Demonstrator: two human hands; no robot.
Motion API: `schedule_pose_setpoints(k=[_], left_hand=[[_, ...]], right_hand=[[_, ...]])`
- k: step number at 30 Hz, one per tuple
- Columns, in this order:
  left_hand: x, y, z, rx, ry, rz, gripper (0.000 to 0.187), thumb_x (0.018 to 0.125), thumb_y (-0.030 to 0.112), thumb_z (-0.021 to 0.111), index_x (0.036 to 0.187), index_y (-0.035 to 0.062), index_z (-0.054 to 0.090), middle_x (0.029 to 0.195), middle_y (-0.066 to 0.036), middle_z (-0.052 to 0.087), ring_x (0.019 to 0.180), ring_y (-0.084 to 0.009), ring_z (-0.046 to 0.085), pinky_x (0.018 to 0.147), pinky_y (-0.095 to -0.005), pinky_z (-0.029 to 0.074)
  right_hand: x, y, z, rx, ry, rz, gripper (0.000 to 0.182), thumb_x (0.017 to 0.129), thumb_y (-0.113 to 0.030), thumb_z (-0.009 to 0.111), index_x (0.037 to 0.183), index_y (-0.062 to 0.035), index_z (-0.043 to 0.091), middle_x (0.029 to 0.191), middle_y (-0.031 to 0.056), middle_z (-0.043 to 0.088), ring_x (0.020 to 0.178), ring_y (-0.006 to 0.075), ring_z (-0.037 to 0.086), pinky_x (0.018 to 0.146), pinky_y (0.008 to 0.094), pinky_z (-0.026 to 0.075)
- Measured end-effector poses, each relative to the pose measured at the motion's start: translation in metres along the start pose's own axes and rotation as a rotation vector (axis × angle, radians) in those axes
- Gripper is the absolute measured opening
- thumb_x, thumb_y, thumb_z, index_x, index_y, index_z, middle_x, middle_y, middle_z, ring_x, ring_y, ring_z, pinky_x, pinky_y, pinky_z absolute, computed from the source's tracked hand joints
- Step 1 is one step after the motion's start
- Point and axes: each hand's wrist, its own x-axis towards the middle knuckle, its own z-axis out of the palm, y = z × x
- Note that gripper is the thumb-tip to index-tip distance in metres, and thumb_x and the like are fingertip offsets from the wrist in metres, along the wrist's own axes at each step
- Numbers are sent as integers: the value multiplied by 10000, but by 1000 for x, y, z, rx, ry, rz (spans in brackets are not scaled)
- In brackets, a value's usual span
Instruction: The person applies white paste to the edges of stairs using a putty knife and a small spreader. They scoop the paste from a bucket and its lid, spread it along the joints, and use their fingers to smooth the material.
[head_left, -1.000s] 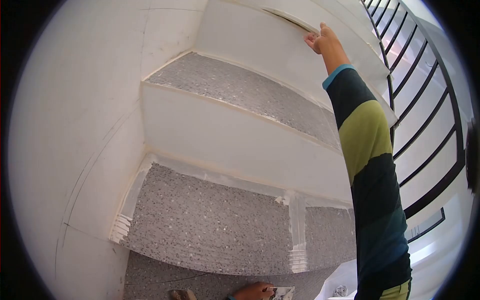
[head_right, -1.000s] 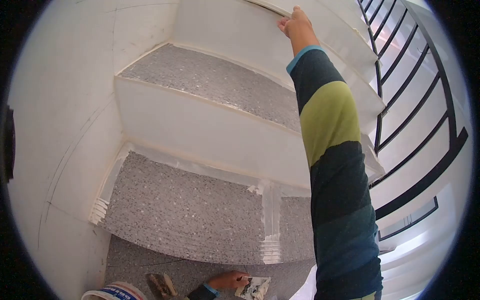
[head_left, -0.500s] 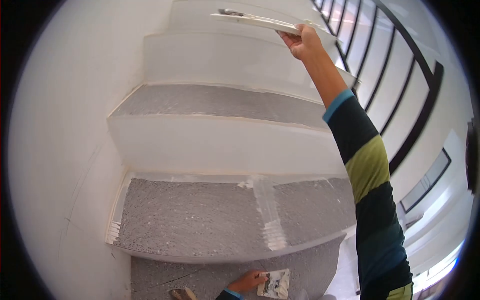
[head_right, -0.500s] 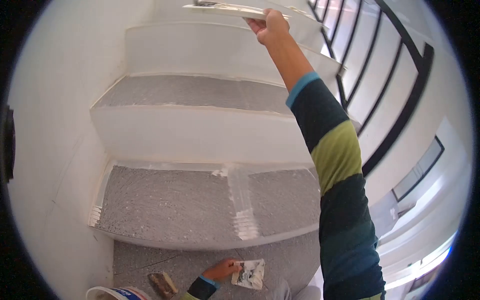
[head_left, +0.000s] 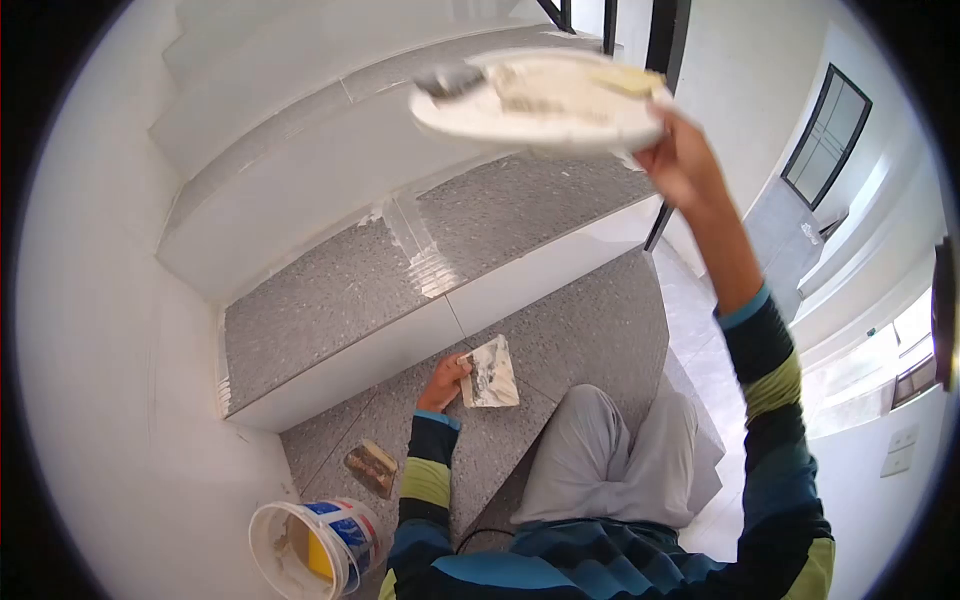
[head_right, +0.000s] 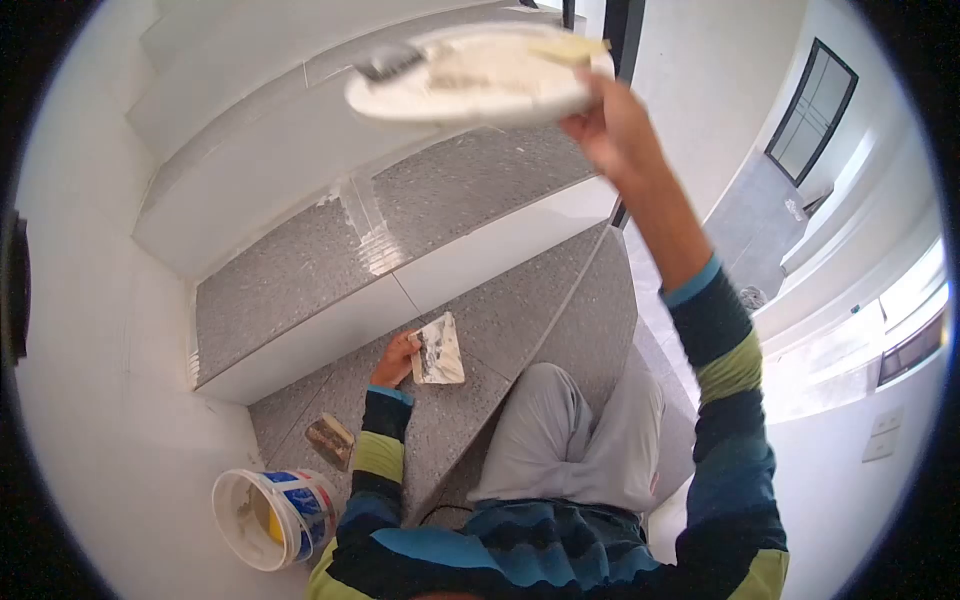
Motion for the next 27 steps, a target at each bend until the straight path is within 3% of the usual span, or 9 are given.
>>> schedule_pose_setpoints(k=[3,5,11,16,18,20,22,25,27], left_hand=[[-5,8,19,-170,53,95,464,797,183,559,1183,-54,457,1078,-130,568,954,-216,576,848,-316,451],[-11,23,35,-176,-13,119,518,791,204,561,1205,-72,416,1131,-158,540,1010,-241,560,895,-338,436],[-25,39,97,-145,222,278,555,815,242,566,1223,-85,379,1158,-171,518,1042,-249,543,910,-349,426],[-22,58,140,-47,269,289,480,859,243,528,1193,-81,410,1130,-167,532,1033,-239,545,878,-338,448],[-16,73,173,-182,334,393,422,872,230,500,1170,-65,446,1122,-146,542,1018,-223,551,863,-339,455],[-7,66,177,-275,402,420,408,886,249,474,1172,-40,448,1114,-124,548,996,-211,561,833,-335,468],[5,59,179,-450,452,454,334,909,261,426,1147,31,472,1070,-67,563,916,-171,575,762,-329,485],[30,66,211,-470,506,507,334,908,270,417,1159,54,458,1088,-59,547,933,-161,554,813,-340,474],[46,70,226,-490,525,532,346,910,276,410,1177,59,444,1111,-55,531,967,-157,532,858,-356,449]], right_hand=[[-43,40,-39,41,114,71,330,847,-180,528,1114,-1,452,1041,106,564,929,176,577,772,295,507],[-57,65,-57,3,180,64,320,839,-161,535,1106,-17,436,1029,108,559,901,196,583,738,332,517],[-86,123,-66,126,320,127,363,834,-146,548,1136,-30,384,1031,116,537,884,218,583,733,345,519],[-90,140,-81,136,208,213,430,837,-155,558,1171,12,345,1098,161,495,928,256,574,747,356,524],[-94,106,-93,-282,-9,571,438,840,-239,572,1147,27,410,1106,170,491,928,219,574,721,316,520],[-77,89,-123,-842,35,530,455,810,-294,607,1087,46,486,1077,188,510,917,227,579,717,323,503],[-62,88,-145,-1338,323,-229,486,766,-331,632,1061,38,520,1035,199,533,912,273,574,753,347,475],[-20,73,-134,-1314,207,-375,469,729,-305,656,1045,22,540,1017,202,543,929,324,558,806,370,444],[4,69,-117,-1742,-7,-102,473,701,-300,681,1037,9,557,1032,201,551,952,317,556,794,367,447]])
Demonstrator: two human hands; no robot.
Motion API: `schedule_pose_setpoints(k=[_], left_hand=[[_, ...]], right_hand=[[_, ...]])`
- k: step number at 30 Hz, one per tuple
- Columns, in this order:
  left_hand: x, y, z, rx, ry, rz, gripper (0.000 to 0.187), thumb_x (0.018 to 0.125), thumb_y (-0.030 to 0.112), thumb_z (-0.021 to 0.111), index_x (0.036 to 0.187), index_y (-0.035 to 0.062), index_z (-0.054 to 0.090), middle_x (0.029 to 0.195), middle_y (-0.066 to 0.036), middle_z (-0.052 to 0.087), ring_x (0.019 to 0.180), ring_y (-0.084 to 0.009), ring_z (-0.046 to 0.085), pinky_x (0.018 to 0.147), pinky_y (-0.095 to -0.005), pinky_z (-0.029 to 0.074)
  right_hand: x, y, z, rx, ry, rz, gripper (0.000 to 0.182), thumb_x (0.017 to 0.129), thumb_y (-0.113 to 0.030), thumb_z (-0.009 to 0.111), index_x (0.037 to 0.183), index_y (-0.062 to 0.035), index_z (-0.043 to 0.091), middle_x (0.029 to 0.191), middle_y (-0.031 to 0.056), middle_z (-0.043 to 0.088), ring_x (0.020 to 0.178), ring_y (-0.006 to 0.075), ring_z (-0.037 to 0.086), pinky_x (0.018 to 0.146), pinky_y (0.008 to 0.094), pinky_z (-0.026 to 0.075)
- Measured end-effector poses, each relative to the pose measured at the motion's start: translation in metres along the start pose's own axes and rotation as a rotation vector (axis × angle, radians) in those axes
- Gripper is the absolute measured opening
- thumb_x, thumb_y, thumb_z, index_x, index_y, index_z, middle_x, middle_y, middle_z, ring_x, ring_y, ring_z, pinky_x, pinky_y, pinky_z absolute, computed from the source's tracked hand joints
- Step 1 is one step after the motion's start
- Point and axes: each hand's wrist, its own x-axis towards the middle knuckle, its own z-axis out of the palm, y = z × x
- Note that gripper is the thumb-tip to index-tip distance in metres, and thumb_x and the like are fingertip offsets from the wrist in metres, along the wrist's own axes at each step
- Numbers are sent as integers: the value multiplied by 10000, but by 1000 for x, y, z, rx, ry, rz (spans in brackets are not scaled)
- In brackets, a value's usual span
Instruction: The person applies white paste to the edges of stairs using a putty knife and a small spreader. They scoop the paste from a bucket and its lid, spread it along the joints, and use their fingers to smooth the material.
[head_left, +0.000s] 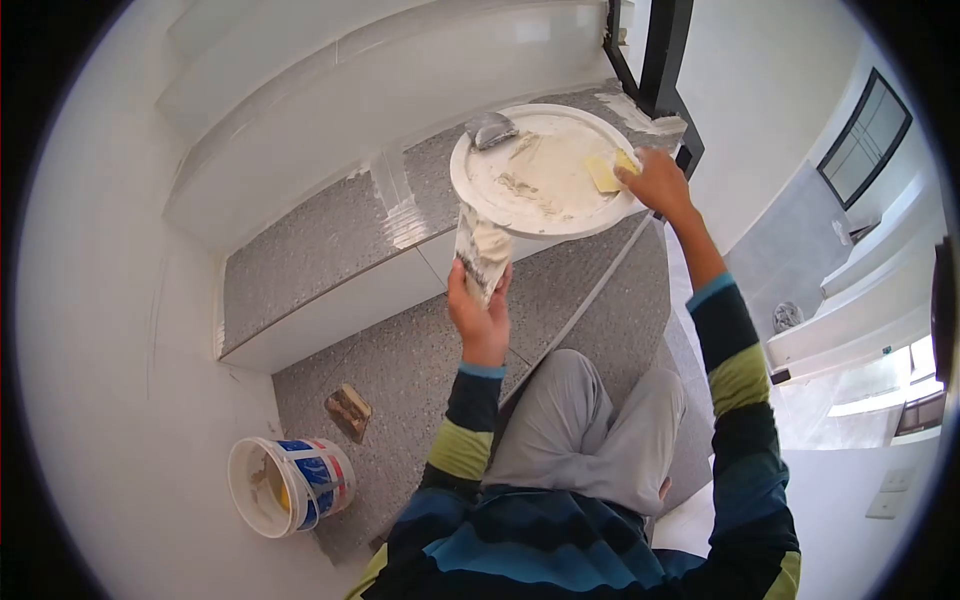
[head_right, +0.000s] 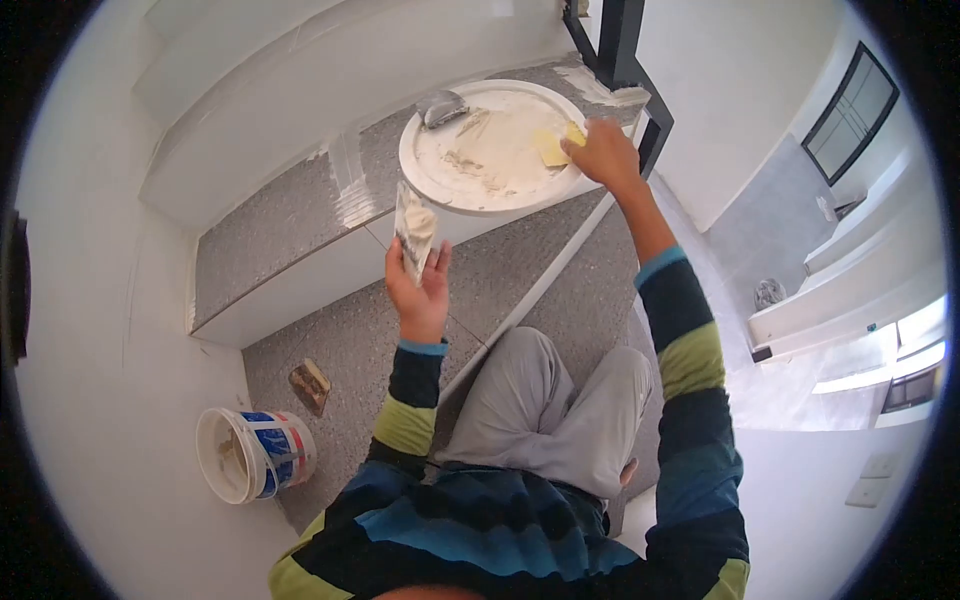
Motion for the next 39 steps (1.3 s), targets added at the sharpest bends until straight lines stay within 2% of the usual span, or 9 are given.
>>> schedule_pose_setpoints(k=[7,11,14,17,23,26,29,34,39], left_hand=[[25,-17,17,-60,17,57,425,928,316,318,1279,78,343,1248,-44,431,1128,-192,430,1021,-479,259],[28,-17,28,-171,-36,23,456,937,316,249,1331,89,276,1324,-59,371,1234,-209,345,1040,-557,146],[32,-20,28,-202,-199,41,460,940,307,249,1346,93,245,1362,-68,329,1272,-226,295,1047,-554,129],[36,-28,20,-203,-101,40,432,930,328,344,1280,76,352,1304,-58,401,1190,-214,397,1010,-473,268],[34,-28,26,-236,-151,60,422,931,310,344,1251,36,371,1251,-87,445,1136,-210,455,960,-368,375],[33,-29,25,-244,-87,51,410,931,300,346,1235,28,384,1225,-86,465,1110,-203,479,925,-327,408],[33,-28,28,-293,-105,53,396,931,290,349,1224,27,396,1205,-86,481,1100,-202,486,924,-319,409],[31,-31,28,-272,-43,48,391,932,287,347,1217,26,403,1192,-80,491,1088,-195,494,908,-305,418],[31,-32,28,-280,-115,91,393,930,292,352,1221,32,401,1187,-70,491,1081,-187,496,891,-300,420]], right_hand=[[59,-20,-21,-50,-538,14,422,646,-180,698,993,11,552,940,193,598,880,326,571,752,381,439],[57,-40,-15,25,-135,-509,368,692,-57,585,1052,-5,529,937,195,594,892,324,564,760,352,439],[57,-74,-13,-144,-250,-679,334,689,-6,535,1020,-38,558,970,188,582,902,332,552,755,387,438],[69,-66,29,8,-58,-960,302,671,26,512,952,-55,584,905,162,596,845,330,559,740,413,434],[45,-83,-6,-378,-361,-1014,134,628,22,573,702,-69,640,806,129,614,777,296,601,680,403,472],[74,-91,14,-142,-102,-1060,204,622,7,588,817,-44,614,803,146,607,786,319,589,653,393,469],[50,-93,38,-221,-169,-811,231,613,7,599,836,-54,602,811,137,610,793,332,584,679,407,465],[65,-96,-6,-444,-481,-1020,241,605,13,595,839,-48,600,809,133,615,797,331,585,684,421,462],[73,-77,49,-139,-157,-920,226,612,-9,604,833,-48,581,811,142,610,818,327,583,667,413,458]])
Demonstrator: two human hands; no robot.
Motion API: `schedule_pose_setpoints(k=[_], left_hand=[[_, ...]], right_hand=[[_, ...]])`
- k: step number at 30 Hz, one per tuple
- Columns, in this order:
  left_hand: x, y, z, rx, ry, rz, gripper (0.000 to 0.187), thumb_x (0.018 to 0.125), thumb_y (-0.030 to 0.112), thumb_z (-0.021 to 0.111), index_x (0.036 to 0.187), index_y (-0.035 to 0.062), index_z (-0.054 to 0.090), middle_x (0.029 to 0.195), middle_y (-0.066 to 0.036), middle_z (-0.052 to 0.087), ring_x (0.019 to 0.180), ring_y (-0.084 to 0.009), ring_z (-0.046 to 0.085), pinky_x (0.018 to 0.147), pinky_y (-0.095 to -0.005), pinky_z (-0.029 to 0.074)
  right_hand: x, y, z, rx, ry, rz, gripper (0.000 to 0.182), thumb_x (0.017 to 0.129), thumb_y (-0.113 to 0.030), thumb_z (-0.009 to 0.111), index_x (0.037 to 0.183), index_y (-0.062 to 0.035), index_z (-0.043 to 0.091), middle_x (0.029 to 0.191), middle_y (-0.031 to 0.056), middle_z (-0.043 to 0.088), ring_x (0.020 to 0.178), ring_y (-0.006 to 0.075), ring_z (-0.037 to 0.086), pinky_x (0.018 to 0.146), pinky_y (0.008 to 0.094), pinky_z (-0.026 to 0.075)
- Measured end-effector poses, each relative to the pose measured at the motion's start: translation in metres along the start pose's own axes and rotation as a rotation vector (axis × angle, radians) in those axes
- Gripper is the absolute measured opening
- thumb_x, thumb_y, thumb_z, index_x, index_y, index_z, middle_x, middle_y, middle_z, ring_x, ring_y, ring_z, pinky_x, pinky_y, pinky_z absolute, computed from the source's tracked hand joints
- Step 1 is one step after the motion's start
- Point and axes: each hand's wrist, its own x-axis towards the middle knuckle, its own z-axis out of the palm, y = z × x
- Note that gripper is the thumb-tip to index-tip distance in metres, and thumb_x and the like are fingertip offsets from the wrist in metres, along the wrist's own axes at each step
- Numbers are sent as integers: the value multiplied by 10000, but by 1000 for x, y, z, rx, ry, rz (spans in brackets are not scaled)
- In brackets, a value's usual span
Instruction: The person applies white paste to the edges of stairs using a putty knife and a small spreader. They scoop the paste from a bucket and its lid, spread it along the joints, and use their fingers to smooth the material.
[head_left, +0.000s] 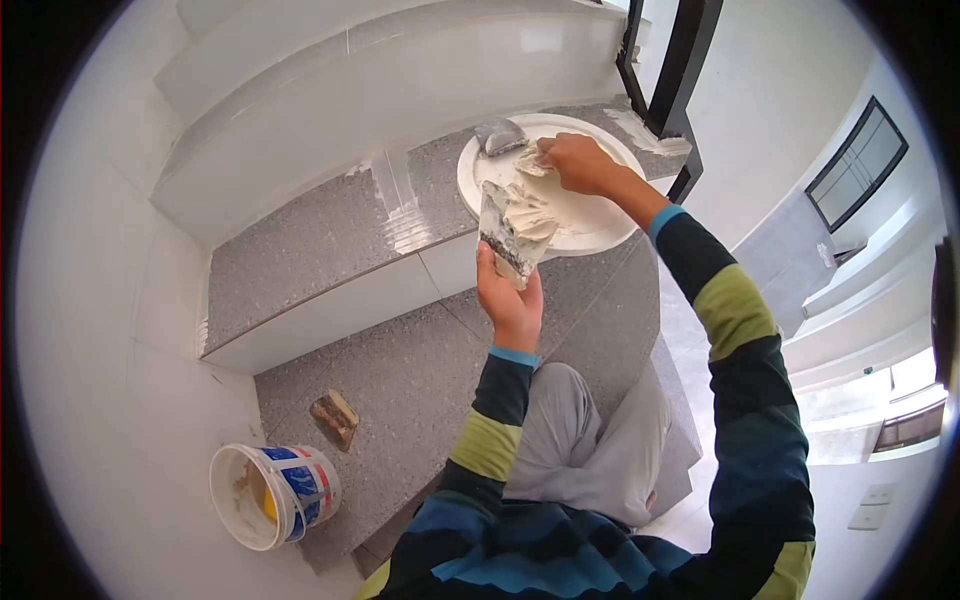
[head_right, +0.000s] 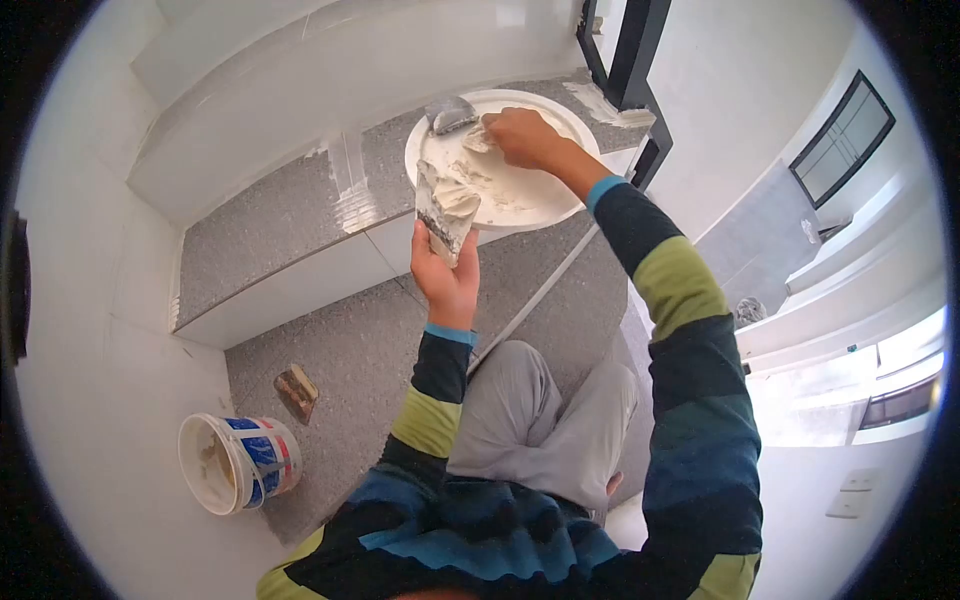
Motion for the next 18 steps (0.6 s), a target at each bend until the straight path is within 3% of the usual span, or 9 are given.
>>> schedule_pose_setpoints(k=[3,5,7,9,10,11,13,15,18], left_hand=[[0,0,-2,2,101,-44,404,930,292,354,1227,20,389,1186,-76,487,1084,-192,491,899,-306,410],[3,-2,-2,-6,51,-3,404,930,294,354,1213,8,390,1184,-88,484,1073,-192,496,897,-314,411],[7,3,-4,34,2,-9,398,930,292,355,1202,6,396,1180,-94,485,1060,-189,503,886,-313,421],[0,16,-2,59,-15,-2,391,930,291,356,1192,5,401,1176,-101,486,1048,-186,511,875,-312,431],[-5,26,3,167,27,-10,383,929,287,356,1183,4,405,1176,-105,485,1046,-188,512,873,-309,435],[-10,33,6,280,68,-19,374,929,283,356,1173,4,409,1176,-108,484,1045,-190,512,871,-306,438],[-24,43,6,269,81,-35,361,930,267,352,1169,4,412,1131,-106,514,1001,-202,544,816,-322,477],[-42,52,16,262,140,-265,347,929,258,351,1169,17,417,1062,-90,552,914,-189,585,718,-321,514],[-55,53,21,194,180,-350,310,927,215,343,1130,7,451,1005,-94,581,846,-166,611,651,-254,545]], right_hand=[[-7,-11,-29,-44,-118,12,221,616,2,596,830,-50,604,803,143,612,801,325,588,656,399,464],[-12,-13,-52,-147,-342,-116,225,620,2,597,828,-70,645,822,141,617,806,315,588,670,380,468],[-23,-23,-65,-181,-345,-50,243,632,19,582,839,-75,668,850,135,621,810,307,589,681,370,471],[-43,-29,-70,98,147,-108,233,670,14,569,877,-52,653,868,136,620,779,317,588,677,388,472],[-54,-37,-75,205,232,-26,197,711,3,596,904,-13,636,882,135,610,792,281,575,696,361,455],[-64,-52,-85,206,220,-44,197,711,3,596,904,-13,636,882,135,610,792,281,575,696,361,455],[-87,-89,-102,571,316,189,179,753,-27,595,929,-12,626,933,141,612,800,257,590,687,354,456],[-104,-119,-108,598,299,161,214,738,-2,601,951,-16,621,958,145,608,839,256,595,703,344,468],[-112,-144,-99,597,352,9,300,707,48,600,989,-50,624,1022,139,593,881,249,606,720,320,495]])
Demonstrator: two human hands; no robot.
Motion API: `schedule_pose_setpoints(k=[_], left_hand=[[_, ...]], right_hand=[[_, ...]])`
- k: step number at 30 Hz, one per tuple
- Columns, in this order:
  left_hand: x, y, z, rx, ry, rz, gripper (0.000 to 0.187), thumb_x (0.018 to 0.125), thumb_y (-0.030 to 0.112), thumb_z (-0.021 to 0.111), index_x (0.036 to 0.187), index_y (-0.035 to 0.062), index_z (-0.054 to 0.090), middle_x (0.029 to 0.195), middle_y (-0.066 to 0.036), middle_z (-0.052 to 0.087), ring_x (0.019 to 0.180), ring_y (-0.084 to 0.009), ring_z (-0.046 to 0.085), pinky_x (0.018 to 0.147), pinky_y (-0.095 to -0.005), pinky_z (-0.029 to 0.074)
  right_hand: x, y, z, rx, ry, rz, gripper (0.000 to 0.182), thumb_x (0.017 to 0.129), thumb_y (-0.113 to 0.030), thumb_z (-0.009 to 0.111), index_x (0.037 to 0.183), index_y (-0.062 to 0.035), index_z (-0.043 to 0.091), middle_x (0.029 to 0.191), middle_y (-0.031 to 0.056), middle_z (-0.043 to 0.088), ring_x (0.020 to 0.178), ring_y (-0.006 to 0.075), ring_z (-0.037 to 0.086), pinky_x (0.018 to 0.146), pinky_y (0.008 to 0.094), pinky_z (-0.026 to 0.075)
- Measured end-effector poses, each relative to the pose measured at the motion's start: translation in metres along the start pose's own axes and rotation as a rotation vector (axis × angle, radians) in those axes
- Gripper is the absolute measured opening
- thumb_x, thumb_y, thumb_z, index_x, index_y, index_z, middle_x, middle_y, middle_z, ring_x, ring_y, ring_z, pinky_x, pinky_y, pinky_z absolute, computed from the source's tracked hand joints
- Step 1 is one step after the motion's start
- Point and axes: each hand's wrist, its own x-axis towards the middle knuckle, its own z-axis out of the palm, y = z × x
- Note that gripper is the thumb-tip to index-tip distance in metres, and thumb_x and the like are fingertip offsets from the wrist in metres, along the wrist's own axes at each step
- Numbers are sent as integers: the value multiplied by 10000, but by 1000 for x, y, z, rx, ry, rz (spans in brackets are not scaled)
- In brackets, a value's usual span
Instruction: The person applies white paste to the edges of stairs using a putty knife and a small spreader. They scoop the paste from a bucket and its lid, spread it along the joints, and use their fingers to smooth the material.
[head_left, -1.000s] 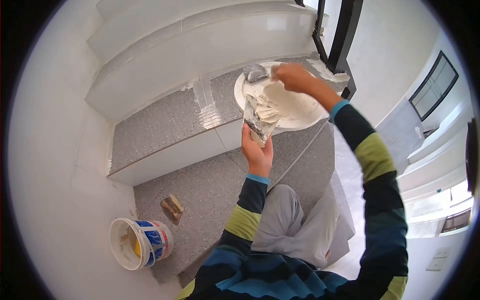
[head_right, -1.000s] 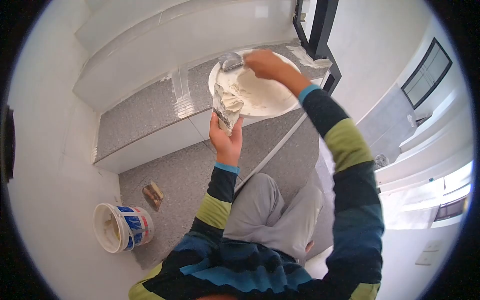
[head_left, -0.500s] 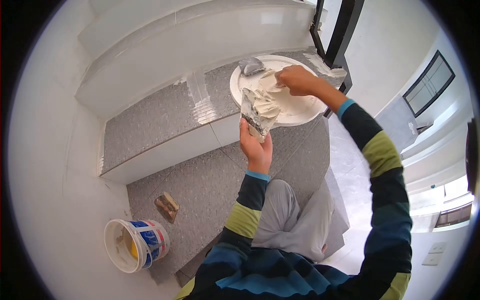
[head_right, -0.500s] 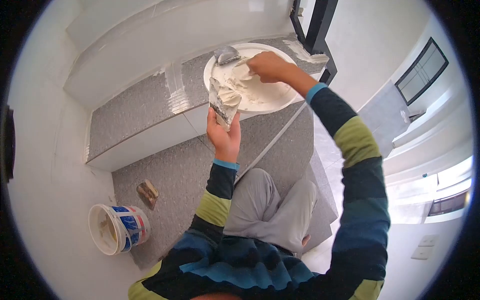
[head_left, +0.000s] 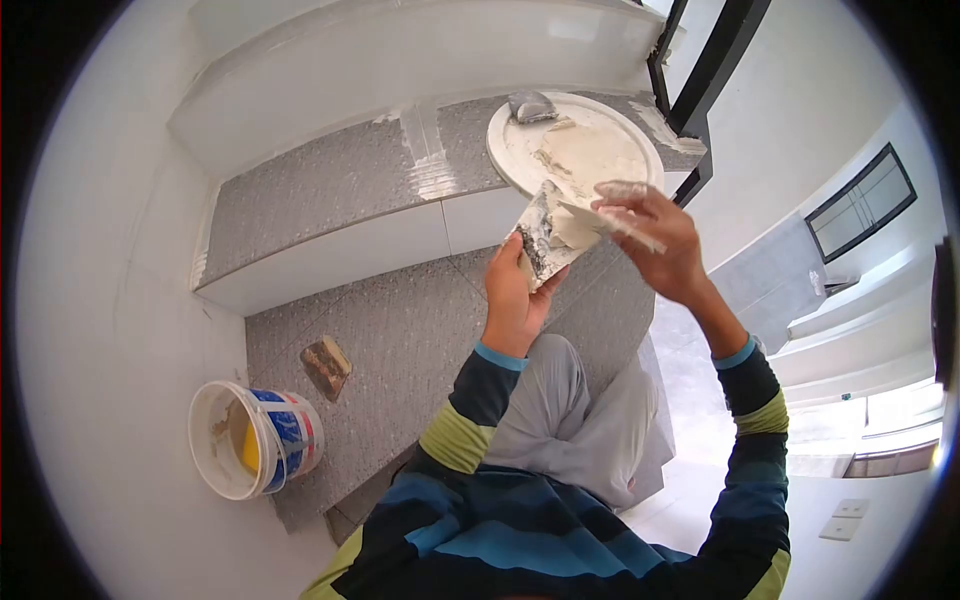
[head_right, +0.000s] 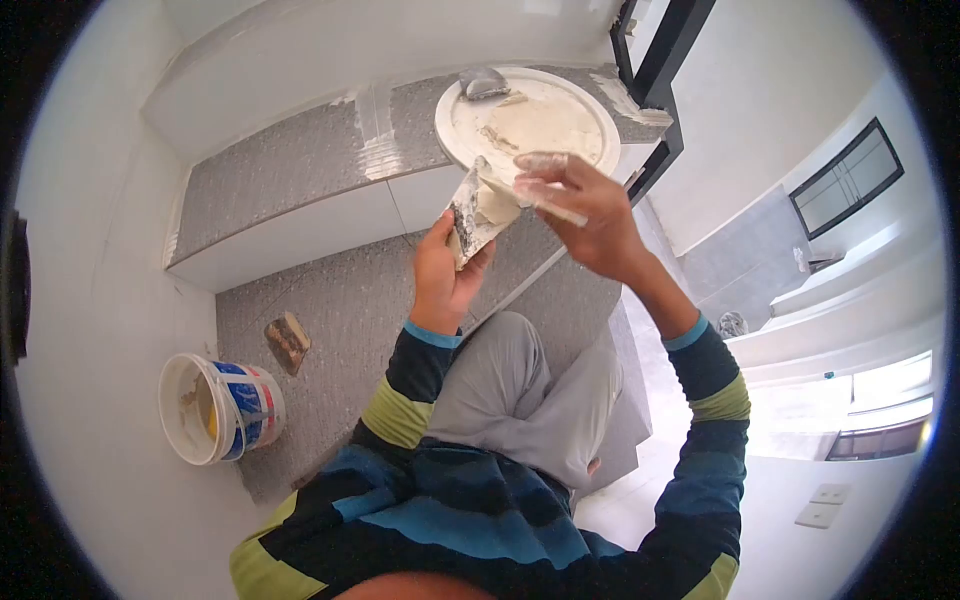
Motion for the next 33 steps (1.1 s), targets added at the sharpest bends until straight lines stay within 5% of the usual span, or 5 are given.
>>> schedule_pose_setpoints(k=[7,13,15,27,33], left_hand=[[-16,18,-13,-34,-112,58,309,921,227,375,1117,5,464,994,-80,586,827,-155,611,640,-241,541],[-34,45,-48,130,-26,151,378,923,247,373,1201,-5,423,1118,-110,543,983,-195,568,815,-315,485],[-47,47,-76,106,6,158,391,924,244,361,1216,-11,415,1128,-119,544,997,-213,561,850,-333,467],[-135,68,-160,34,162,105,389,881,176,374,1210,-30,408,1156,-150,530,1060,-276,528,919,-411,416],[-123,79,-159,127,293,146,368,902,184,391,1211,-14,405,1180,-134,510,1076,-254,515,930,-397,403]], right_hand=[[-20,26,-3,-443,-216,-117,331,705,79,530,992,-65,610,1013,140,598,796,245,623,683,336,515],[19,143,-27,-82,-208,822,419,722,-175,629,1107,-30,550,892,130,624,798,215,607,736,311,482],[37,166,-11,-881,137,321,422,731,-222,588,1106,-31,556,1041,201,570,953,318,555,855,369,431],[198,202,78,-460,-653,248,728,663,10,562,1337,-122,321,1214,183,471,1107,357,439,938,379,373],[194,167,51,-786,-503,-145,329,628,30,583,955,-4,569,947,136,522,966,325,472,812,378,431]])
